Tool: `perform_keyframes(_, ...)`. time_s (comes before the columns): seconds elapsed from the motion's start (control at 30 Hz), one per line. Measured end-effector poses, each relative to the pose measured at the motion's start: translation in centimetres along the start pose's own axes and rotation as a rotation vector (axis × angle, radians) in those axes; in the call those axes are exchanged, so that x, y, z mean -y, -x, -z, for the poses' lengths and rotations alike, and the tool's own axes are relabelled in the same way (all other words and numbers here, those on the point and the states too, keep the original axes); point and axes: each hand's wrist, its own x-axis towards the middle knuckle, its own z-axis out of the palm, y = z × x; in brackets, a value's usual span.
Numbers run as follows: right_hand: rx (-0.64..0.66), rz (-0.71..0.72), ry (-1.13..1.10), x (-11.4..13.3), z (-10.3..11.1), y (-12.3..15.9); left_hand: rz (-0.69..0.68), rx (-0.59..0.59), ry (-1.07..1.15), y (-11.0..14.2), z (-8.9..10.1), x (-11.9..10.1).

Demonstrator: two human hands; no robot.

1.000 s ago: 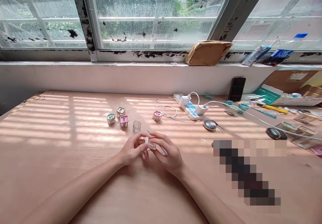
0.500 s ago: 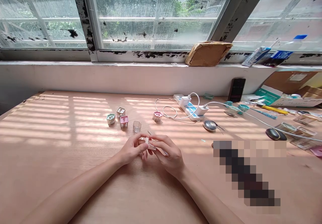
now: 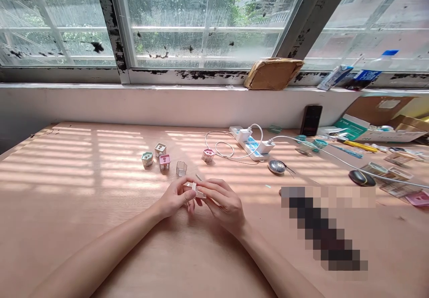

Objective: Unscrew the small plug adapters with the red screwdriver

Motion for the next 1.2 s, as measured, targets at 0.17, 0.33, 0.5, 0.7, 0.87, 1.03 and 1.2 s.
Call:
perform_keyframes(0.17,0.062,-0.045,0.105,-0.9,0.7,0.0,-0.008,-0.135,-0.044,0.1,0.1,-0.8)
perform_keyframes(0.33,0.285,-0.324,0.314,-2.2,2.3,0.1,-0.031,-0.374,-0.075,-0.2,0.5,-1.4)
perform_keyframes(0.5,0.526,-0.513,0.418,-2.5,3.0,0.3,-0.056,-0.457,-0.071,-0.4,0.7,-1.2)
perform_keyframes(0.7,0.483,-0.622,0.369,-2.9,3.2,0.3,-0.112,-0.51,-0.06,-0.7,0.8,-0.9)
perform_keyframes(0.87,0.273,-0.671,0.12,-3.1,3.1,0.0,-0.114,-0.523,-0.19,-0.6,1.1,-0.6)
perform_keyframes(1.03,0.107,-0.602,-0.05,-2.4,2.7,-0.3,-0.094,-0.502,-0.334,-0.3,1.4,-0.6)
perform_keyframes(1.2,0.129,-0.567,-0.078,-2.4,2.4,0.0,-0.105,-0.462,-0.405,-0.3,1.5,-0.5)
